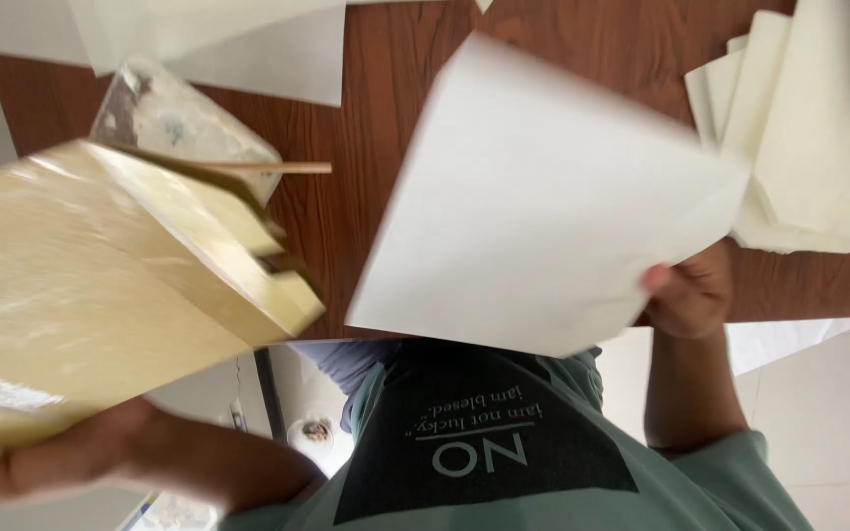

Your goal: A person is manually assembling paper bags by folding paper sheets around a template and applying glue with a brush.

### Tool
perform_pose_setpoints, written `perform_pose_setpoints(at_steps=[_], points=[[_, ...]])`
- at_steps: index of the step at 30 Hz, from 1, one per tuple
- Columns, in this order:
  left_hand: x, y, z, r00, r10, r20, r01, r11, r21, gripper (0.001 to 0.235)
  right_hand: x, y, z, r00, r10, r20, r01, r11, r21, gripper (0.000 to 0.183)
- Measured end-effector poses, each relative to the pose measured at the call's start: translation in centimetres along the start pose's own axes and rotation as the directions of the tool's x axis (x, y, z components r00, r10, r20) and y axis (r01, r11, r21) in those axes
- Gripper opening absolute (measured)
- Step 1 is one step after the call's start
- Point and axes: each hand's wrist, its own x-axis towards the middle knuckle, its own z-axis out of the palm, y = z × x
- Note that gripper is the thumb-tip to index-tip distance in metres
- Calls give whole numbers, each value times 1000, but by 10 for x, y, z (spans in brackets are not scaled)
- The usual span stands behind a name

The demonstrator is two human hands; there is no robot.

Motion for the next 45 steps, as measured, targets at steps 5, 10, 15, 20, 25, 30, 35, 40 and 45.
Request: perform_pose_setpoints(at_steps=[5, 10, 15, 20, 25, 30, 35, 40, 45], points=[[-34, -30, -21, 922, 240, 305, -262, 964, 35, 52, 3, -17, 1, 931, 148, -335, -176, 983, -53, 48], [-82, -64, 90, 882, -147, -447, 184, 982, 40, 120, -2, -7, 14, 836, 171, -522, -105, 982, 154, 35], [-100, -70, 162, 923, -229, 311, 168, 963, 211, 67, -9, -14, 13, 834, 118, -539, -111, 993, 45, 26], [-113, -91, 153, 847, -125, 517, 7, 974, 225, 86, -11, -17, 14, 887, -16, -462, -33, 995, -99, 22], [-163, -76, 169, 697, -114, 708, -14, 985, 172, 85, -9, -10, 22, 941, -36, -335, 83, 988, 126, 13], [-194, -87, 163, 329, -167, 929, -136, 966, 222, 40, 4, -29, 26, 968, 71, -240, -38, 989, 140, 12], [-191, -103, 149, 333, -241, 912, 34, 969, 243, 13, 3, -50, -19, 957, 98, -273, -137, 982, -127, 8], [-184, -109, 138, 304, -278, 911, 33, 959, 282, 19, 10, -77, -114, 913, -93, -397, -288, 545, -788, 22], [-189, -106, 151, 265, -299, 917, 63, 954, 293, 17, 41, -79, -168, 927, 39, -374, -376, 98, -921, 35]])
